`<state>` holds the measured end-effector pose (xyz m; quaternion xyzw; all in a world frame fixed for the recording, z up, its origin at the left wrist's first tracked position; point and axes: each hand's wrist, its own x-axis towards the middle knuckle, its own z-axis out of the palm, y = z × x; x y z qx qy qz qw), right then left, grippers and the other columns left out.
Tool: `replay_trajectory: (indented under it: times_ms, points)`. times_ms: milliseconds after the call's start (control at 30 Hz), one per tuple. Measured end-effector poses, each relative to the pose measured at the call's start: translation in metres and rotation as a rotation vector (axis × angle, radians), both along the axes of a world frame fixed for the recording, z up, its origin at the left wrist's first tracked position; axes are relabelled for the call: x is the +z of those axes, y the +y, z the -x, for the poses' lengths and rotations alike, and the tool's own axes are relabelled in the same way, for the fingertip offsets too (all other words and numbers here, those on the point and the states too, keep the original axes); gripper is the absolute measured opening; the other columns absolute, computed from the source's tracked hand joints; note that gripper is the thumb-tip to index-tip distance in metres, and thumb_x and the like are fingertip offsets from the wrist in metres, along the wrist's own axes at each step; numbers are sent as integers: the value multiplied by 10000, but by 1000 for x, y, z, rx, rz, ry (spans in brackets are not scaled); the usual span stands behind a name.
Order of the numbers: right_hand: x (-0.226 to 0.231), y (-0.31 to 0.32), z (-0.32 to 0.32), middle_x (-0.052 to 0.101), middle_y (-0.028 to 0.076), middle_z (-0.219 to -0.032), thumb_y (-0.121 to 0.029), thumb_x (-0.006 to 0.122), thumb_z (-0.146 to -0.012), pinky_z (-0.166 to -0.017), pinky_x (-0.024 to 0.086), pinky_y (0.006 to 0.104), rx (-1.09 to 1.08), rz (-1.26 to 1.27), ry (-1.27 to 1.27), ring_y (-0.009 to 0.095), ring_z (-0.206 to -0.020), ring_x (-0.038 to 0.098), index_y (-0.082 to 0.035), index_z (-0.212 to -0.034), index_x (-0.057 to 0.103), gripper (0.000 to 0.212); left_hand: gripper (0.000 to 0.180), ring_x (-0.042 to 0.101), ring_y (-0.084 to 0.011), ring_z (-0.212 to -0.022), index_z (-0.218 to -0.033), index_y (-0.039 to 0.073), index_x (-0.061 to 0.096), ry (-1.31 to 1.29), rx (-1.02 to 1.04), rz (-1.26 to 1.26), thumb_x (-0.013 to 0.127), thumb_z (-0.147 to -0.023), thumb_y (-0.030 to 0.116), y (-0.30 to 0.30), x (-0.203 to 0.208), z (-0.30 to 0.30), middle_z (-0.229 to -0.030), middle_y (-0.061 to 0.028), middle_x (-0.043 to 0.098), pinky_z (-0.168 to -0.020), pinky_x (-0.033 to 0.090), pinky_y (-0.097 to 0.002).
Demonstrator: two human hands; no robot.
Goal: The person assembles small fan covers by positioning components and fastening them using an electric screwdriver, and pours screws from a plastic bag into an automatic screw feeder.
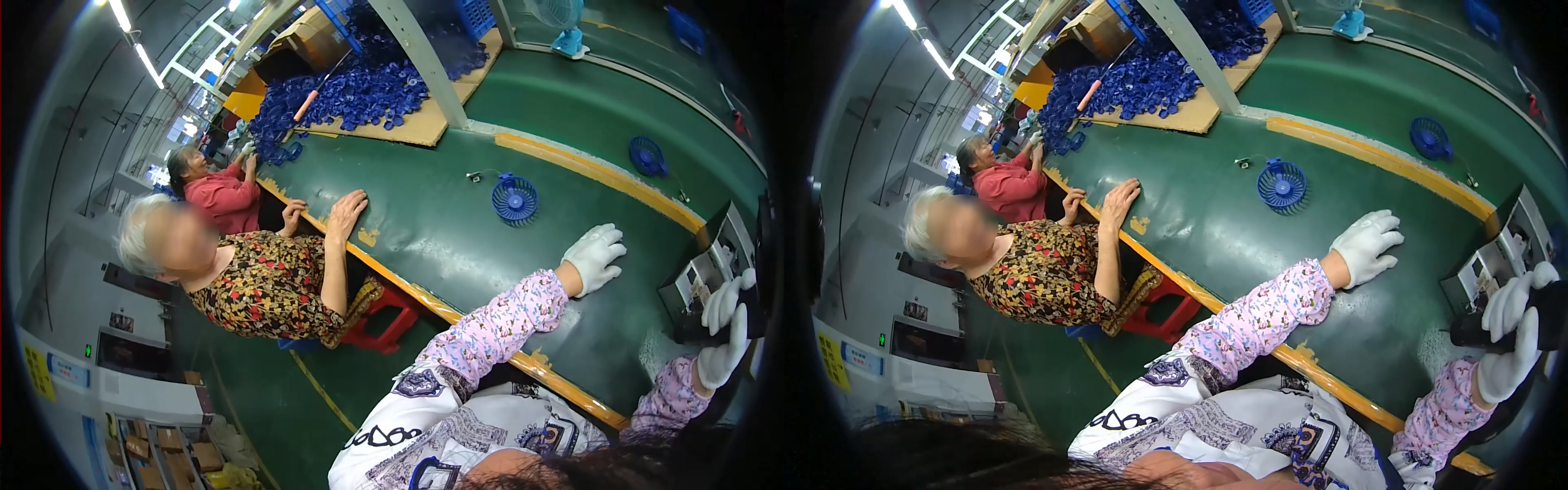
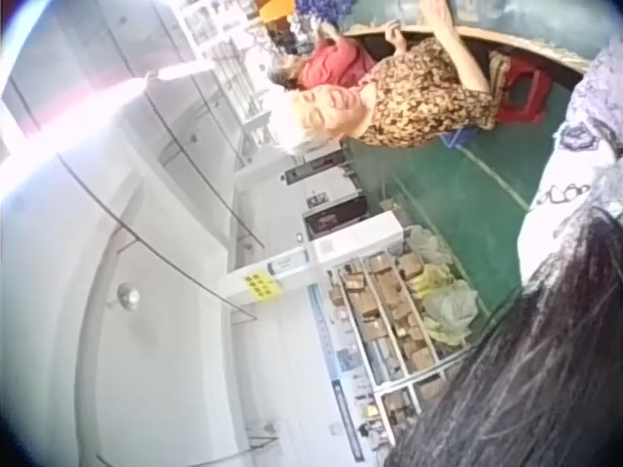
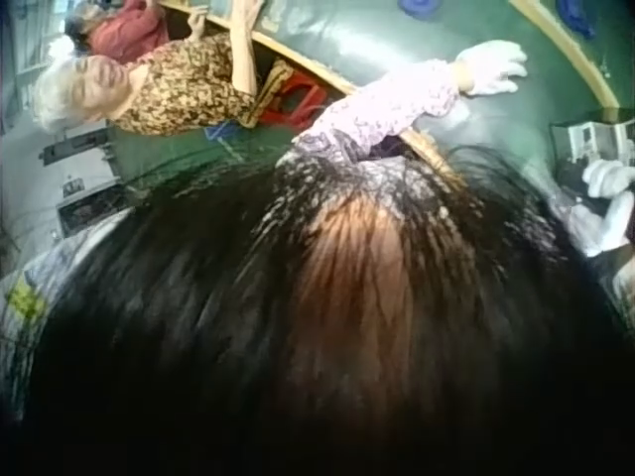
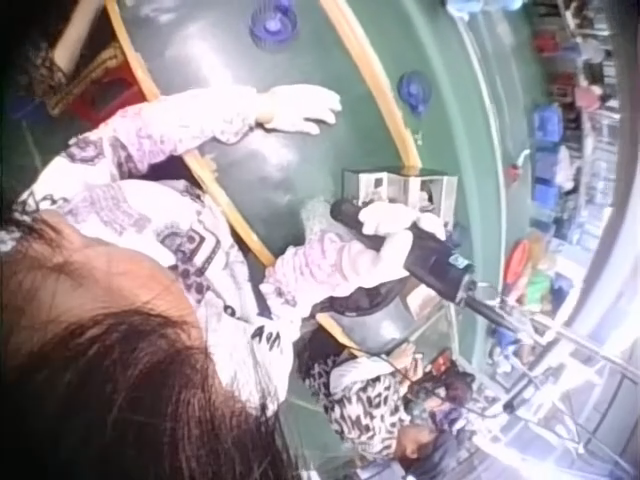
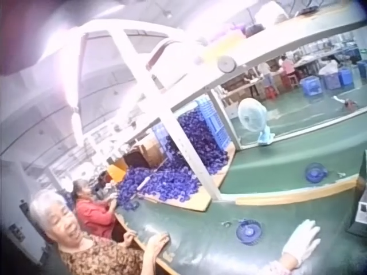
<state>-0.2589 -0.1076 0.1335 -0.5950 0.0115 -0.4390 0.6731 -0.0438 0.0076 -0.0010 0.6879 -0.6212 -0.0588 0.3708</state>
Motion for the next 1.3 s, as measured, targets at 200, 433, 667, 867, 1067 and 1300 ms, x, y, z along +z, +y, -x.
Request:
replay_trajectory:
  times_ms: [200, 433, 667, 867, 1067, 1300]
  points:
    - [6, 0, -14, 321, -44, -674, -146, 425, -939, -534, 249, 192, 33, -67, 19, 42, -552, 309, -22, -1184, 360, 282, 321, 426, -334, -1181, -971, 38, 623, -4, 3, 29, 679, -689, 181, -2, 0, -11, -1141, -144, 518, -1022, 341, -398]
    - [10, -3, -33, 318, -39, -663, -152, 417, -948, -520, 256, 199, 95, -48, 2, 45, -539, 307, 2, -1200, 369, 299, 334, 427, -353, -1178, -985, 37, 610, -8, 8, 5, 681, -690, 175, 3, 4, -23, -1146, -159, 513, -1020, 342, -414]
    - [15, 2, -40, 321, -36, -649, -154, 427, -941, -508, 262, 202, 30, -62, 20, 50, -532, 306, 13, -1190, 373, 305, 337, 426, -357, -1185, -1009, 42, 598, -1, 1, -8, 668, -706, 173, 0, 4, -27, -1163, -165, 509, -1025, 339, -416]
    - [18, 8, -50, 321, -35, -638, -155, 441, -927, -503, 268, 199, 46, -75, 7, 52, -524, 306, 17, -1156, 385, 291, 318, 428, -354, -1187, -995, 41, 612, -15, 8, -94, 662, -715, 181, 5, 11, -35, -1167, -162, 514, -1025, 338, -412]
    - [17, 11, -54, 327, -32, -642, -161, 446, -926, -501, 268, 200, 61, -70, 5, 53, -523, 308, 9, -1136, 389, 277, 329, 424, -353, -1193, -1010, 43, 605, -22, 14, -55, 663, -722, 191, 6, 5, -37, -1176, -162, 512, -1029, 334, -412]
    - [6, 7, -47, 333, -31, -658, -165, 437, -934, -507, 261, 197, 76, -80, -10, 51, -529, 306, -1, -1136, 388, 265, 334, 420, -356, -1195, -1016, 46, 601, -32, 1, -52, 665, -723, 193, 5, 3, -36, -1179, -161, 508, -1031, 331, -416]
